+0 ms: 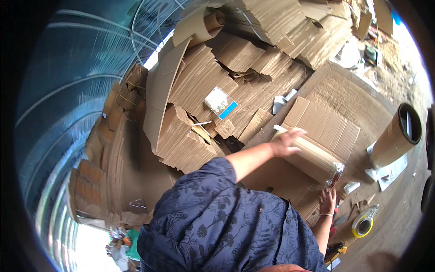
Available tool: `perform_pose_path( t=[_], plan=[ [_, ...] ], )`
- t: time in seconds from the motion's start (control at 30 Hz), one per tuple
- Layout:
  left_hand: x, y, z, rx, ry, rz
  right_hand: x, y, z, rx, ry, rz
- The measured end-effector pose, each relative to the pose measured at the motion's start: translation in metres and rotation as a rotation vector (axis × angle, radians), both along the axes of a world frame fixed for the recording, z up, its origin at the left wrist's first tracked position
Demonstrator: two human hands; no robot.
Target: The person assembles a small triangular cardboard structure using a tape dispenser, then applies a shipping label to a flat cardboard piece. They proceed to cut a large cardboard sheet with a utility knife and roll it into a tube, securing it with tape.
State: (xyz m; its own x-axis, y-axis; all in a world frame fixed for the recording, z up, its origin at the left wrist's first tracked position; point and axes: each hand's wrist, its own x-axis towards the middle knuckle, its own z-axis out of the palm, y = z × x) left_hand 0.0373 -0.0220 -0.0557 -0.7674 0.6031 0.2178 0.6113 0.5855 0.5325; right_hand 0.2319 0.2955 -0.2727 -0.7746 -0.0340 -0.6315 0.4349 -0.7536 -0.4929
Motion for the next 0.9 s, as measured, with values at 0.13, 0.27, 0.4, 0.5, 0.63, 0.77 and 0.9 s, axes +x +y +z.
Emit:
perform_pose_path(
  t=[0.13,0.27,0.4,0.5,0.63,0.77,0.9],
  plan=[
    [0.005,-0.145,0.038,0.814,-0.452,0.687,0.005,0.001,0.006,0.078,-0.079,0.031],
    [0.024,-0.279,0.123,1.789,-0.240,0.702,0.013,-0.001,0.023,0.053,-0.103,0.066],
    [0.038,-0.345,0.163,2.335,-0.032,0.708,0.028,-0.017,0.018,0.121,-0.179,0.140],
    [0.058,-0.387,0.178,2.523,0.044,0.639,0.029,-0.053,0.028,0.319,-0.116,0.467],
    [0.049,-0.432,0.169,2.556,0.090,0.673,0.006,-0.106,0.048,0.942,0.460,1.055],
    [0.052,-0.443,0.183,2.612,0.238,0.560,-0.018,-0.185,0.124,0.840,0.342,0.975],
    [0.085,-0.435,0.160,2.606,0.141,0.349,-0.023,-0.202,0.145,0.918,0.176,0.906]
  ],
)
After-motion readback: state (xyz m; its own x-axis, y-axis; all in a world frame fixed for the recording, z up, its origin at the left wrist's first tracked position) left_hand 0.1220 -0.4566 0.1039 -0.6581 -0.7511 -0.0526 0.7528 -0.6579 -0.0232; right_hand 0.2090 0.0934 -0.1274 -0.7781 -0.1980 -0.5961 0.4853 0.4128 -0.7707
